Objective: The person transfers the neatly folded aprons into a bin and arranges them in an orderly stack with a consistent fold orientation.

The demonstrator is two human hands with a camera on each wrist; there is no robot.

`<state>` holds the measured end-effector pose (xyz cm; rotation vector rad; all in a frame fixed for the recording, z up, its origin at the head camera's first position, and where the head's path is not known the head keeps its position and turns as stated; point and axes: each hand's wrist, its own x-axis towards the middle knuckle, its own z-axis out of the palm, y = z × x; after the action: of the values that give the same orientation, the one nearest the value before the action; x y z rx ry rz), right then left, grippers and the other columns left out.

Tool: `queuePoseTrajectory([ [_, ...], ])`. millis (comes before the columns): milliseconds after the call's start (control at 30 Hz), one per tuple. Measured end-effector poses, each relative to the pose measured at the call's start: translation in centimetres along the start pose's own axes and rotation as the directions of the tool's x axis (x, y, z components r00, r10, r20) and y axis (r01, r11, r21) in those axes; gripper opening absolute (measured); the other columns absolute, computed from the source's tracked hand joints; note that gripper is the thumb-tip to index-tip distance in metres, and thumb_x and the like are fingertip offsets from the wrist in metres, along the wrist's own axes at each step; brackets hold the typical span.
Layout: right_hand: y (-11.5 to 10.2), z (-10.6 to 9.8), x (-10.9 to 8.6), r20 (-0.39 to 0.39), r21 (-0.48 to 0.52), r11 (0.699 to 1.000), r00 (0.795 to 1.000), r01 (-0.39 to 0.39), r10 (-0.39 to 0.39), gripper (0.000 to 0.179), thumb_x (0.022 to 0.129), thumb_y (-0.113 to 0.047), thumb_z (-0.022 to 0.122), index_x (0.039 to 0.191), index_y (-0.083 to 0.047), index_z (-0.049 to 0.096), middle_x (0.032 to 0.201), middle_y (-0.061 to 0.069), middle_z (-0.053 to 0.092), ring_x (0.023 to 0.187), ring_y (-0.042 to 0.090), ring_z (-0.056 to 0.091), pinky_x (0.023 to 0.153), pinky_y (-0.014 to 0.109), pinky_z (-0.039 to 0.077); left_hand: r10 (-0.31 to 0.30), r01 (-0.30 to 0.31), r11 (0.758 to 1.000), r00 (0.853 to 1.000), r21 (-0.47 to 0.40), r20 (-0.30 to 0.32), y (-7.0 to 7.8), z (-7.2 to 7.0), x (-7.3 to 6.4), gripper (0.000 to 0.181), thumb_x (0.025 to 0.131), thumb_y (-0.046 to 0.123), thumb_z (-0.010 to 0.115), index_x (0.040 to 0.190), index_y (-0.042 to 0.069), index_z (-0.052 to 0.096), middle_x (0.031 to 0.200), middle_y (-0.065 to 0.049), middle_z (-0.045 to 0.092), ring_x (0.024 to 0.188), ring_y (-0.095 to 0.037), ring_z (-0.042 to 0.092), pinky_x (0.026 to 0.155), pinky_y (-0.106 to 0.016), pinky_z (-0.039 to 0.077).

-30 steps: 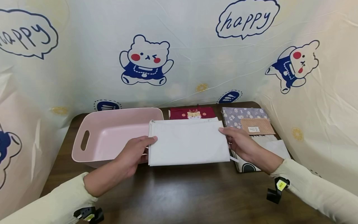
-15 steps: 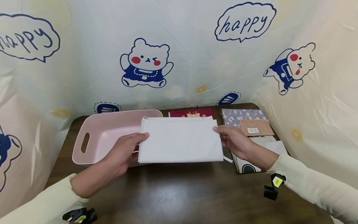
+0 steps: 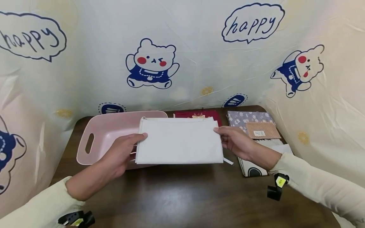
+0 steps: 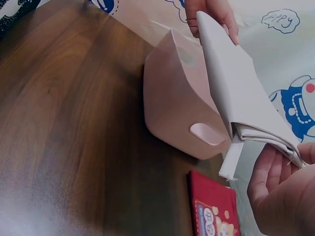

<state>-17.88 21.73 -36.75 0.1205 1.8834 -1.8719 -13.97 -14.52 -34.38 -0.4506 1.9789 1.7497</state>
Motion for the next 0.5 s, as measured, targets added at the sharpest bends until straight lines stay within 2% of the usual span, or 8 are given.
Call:
queuePoseTrajectory([
  [267,-0.3,0.6,0.3,0.036,0.034,0.999,0.999,0.000,-0.002,0.019,0.105,-0.020,0.056,0.112,-0.005,0.064,0.097,-0.001,0.071,0.086,0.013,0.064,0.083,0.029,0.059,-0.014,0.013,1.000,1.000,-0.009,-0.022,-0.2,-0.8,-0.2,0.059,0.105,0.043,0.054,0.150,0.006,0.046,0.128,-0.003,0.059,0.115,-0.021,0.056,0.085,-0.027,0.052],
  [500,-1.0,1.4,0.7,0.060,0.030,1.000,0.998,0.004,-0.006,0.025,0.105,-0.022,0.056,0.118,-0.001,0.063,0.101,0.000,0.070,0.090,0.015,0.063,0.085,0.029,0.059,-0.030,0.029,0.999,0.999,-0.016,-0.045,-0.1,-1.5,-0.2,0.061,0.105,0.045,0.051,0.154,0.010,0.040,0.136,-0.005,0.054,0.118,-0.021,0.054,0.087,-0.026,0.050],
])
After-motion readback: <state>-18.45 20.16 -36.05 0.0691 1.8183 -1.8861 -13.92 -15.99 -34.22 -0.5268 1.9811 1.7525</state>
